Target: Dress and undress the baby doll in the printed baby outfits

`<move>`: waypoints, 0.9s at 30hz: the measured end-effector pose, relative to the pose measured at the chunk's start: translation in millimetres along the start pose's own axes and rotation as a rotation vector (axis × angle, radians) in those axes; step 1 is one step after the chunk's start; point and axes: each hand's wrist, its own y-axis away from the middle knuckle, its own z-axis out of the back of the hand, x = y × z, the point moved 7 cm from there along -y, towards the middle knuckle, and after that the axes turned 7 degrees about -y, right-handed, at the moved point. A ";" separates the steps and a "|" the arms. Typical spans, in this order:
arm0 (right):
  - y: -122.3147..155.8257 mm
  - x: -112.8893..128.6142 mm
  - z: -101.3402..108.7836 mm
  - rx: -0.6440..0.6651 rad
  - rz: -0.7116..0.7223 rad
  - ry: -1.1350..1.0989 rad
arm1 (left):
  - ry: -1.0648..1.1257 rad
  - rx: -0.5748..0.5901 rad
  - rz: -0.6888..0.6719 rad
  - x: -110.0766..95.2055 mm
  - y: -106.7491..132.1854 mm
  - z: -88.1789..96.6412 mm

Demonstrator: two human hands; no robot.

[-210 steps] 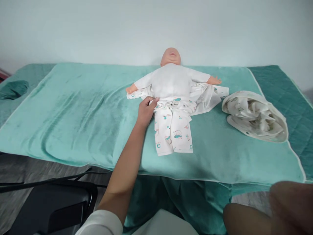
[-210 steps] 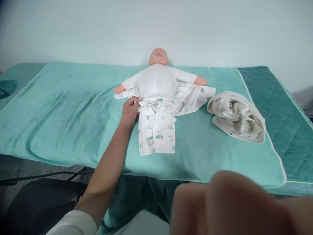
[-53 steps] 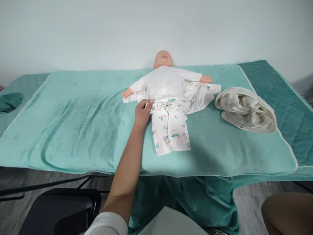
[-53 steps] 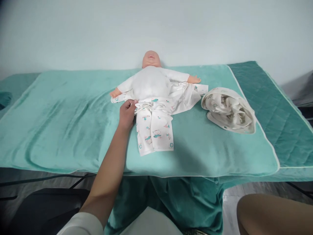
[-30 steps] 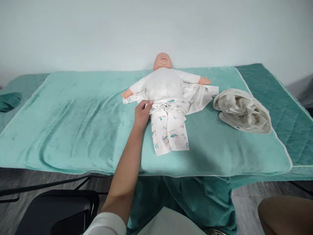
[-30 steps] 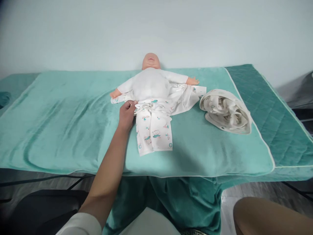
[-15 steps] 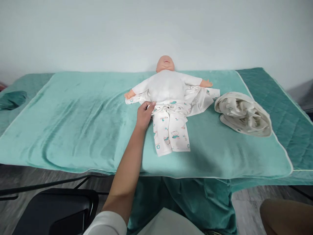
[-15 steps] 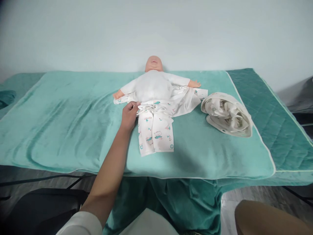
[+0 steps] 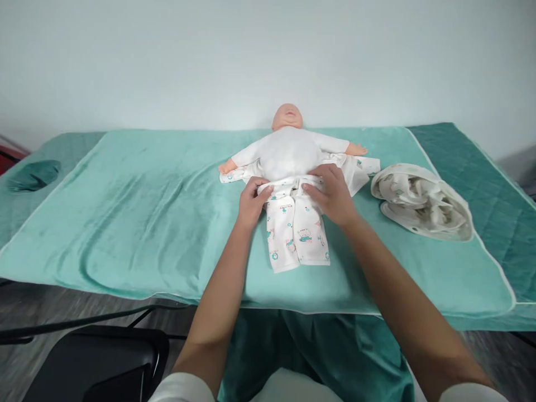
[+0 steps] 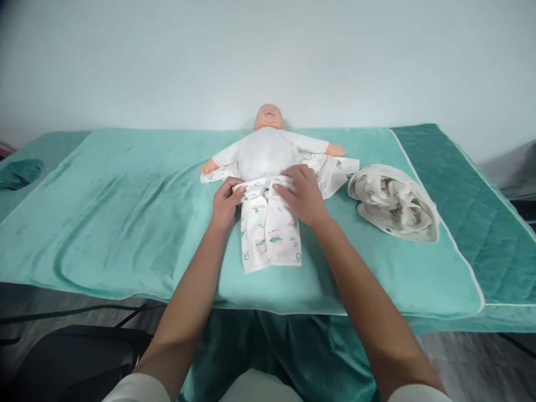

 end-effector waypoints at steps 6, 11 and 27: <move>2.5 -36.7 -12.8 -0.079 -0.157 -0.245 | -0.050 0.021 -0.001 -2.3 0.7 -0.6; 8.4 -32.0 -6.2 -0.034 -0.226 -0.348 | -0.123 0.008 -0.072 -10.5 -0.5 -0.5; -24.4 75.7 53.4 -0.063 0.056 -0.514 | 0.146 -0.229 -0.380 -102.8 19.8 37.6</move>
